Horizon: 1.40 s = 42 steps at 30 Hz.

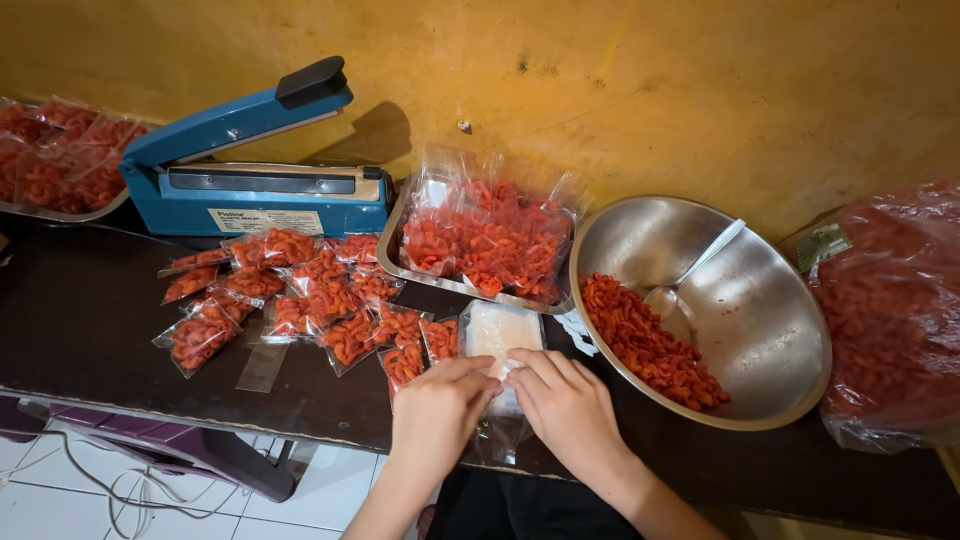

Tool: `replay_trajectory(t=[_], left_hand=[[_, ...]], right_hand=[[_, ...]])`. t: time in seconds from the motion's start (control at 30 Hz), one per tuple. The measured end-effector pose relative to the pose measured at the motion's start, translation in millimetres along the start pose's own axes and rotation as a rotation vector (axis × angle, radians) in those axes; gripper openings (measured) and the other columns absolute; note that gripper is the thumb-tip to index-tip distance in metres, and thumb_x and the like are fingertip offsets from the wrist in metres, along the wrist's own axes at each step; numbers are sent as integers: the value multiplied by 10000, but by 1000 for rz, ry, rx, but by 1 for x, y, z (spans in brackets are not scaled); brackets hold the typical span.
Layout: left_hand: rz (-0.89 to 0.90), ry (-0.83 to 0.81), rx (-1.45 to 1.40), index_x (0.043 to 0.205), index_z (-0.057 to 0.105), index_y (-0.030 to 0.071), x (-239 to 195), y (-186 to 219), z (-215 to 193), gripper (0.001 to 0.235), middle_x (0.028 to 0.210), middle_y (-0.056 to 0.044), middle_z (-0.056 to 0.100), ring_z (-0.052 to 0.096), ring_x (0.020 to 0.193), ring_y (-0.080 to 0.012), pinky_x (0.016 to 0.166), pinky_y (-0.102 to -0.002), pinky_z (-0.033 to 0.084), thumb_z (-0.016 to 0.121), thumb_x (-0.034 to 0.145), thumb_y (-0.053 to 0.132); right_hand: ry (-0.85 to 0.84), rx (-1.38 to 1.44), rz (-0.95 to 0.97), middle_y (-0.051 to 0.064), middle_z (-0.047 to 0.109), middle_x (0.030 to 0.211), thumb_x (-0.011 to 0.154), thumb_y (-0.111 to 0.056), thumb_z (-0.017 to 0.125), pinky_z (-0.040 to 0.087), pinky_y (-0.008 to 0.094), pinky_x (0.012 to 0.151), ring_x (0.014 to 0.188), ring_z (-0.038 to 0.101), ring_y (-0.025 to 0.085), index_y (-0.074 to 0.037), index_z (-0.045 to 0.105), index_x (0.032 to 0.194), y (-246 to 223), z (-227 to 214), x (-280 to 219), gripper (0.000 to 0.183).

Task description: Filling small plastic bags with red snacks using a spoon from a large metal bowl.

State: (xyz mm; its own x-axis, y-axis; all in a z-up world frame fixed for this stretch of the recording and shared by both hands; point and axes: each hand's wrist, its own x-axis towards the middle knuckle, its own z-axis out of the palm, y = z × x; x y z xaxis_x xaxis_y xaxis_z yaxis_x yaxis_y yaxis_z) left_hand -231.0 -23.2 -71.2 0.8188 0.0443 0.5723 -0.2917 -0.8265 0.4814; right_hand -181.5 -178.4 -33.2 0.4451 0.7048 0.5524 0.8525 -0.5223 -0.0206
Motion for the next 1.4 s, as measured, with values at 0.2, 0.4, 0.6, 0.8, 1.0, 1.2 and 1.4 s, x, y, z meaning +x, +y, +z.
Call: replay_trajectory(t=[0.2, 0.4, 0.6, 0.8, 1.0, 1.2, 1.4], left_hand=[[-217, -70, -235, 658, 699, 178, 6, 3, -9, 59, 1037, 108, 649, 630, 894, -112, 565, -320, 519, 731, 700, 205], [-169, -41, -236, 696, 673, 189, 10, 7, -13, 57, 1058, 66, 583, 538, 965, -172, 574, -352, 506, 722, 717, 211], [-51, -58, -115, 860, 685, 96, 15, 15, -20, 185, 1076, -2, 598, 506, 1002, -225, 527, -367, 521, 607, 815, 258], [-55, -14, -99, 786, 719, 131, 11, 10, -13, 154, 1046, 66, 630, 523, 972, -207, 472, -341, 510, 603, 810, 229], [-55, 97, -316, 776, 729, 150, 14, 16, -18, 98, 926, 50, 650, 556, 870, -164, 721, -300, 481, 676, 756, 229], [-41, 312, -405, 785, 714, 150, 17, 23, -21, 68, 846, 24, 627, 565, 781, -129, 717, -249, 450, 684, 750, 200], [-367, 378, -910, 783, 716, 44, 23, 13, -18, 59, 778, -56, 604, 491, 668, -105, 593, -202, 374, 690, 742, 77]], right_hand=[[32, 113, 58, -15, 625, 990, 786, -115, 610, 483, 275, 655, 813, 581, 133, -119, 591, 738, 1, -6, 3, 53], [-30, 107, 51, 2, 605, 1051, 838, -154, 565, 496, 304, 655, 868, 580, 154, -82, 649, 856, 2, -12, 2, 113], [-7, 66, 39, -7, 613, 1037, 844, -146, 553, 485, 287, 644, 856, 579, 147, -97, 631, 843, 4, -12, 1, 92], [-6, 51, 60, -10, 599, 1068, 844, -165, 564, 482, 277, 645, 867, 574, 145, -113, 610, 836, 7, -8, -1, 71], [-14, 76, -27, 48, 580, 1075, 822, -125, 591, 494, 317, 693, 930, 552, 198, -80, 612, 861, 6, -13, 2, 64], [130, 168, -20, 54, 598, 1038, 840, -109, 578, 478, 329, 798, 918, 558, 225, -57, 629, 861, -4, -28, 11, 76], [156, 401, 101, 61, 653, 933, 825, -110, 584, 499, 266, 816, 845, 641, 155, -33, 658, 862, -8, -49, 20, 113]])
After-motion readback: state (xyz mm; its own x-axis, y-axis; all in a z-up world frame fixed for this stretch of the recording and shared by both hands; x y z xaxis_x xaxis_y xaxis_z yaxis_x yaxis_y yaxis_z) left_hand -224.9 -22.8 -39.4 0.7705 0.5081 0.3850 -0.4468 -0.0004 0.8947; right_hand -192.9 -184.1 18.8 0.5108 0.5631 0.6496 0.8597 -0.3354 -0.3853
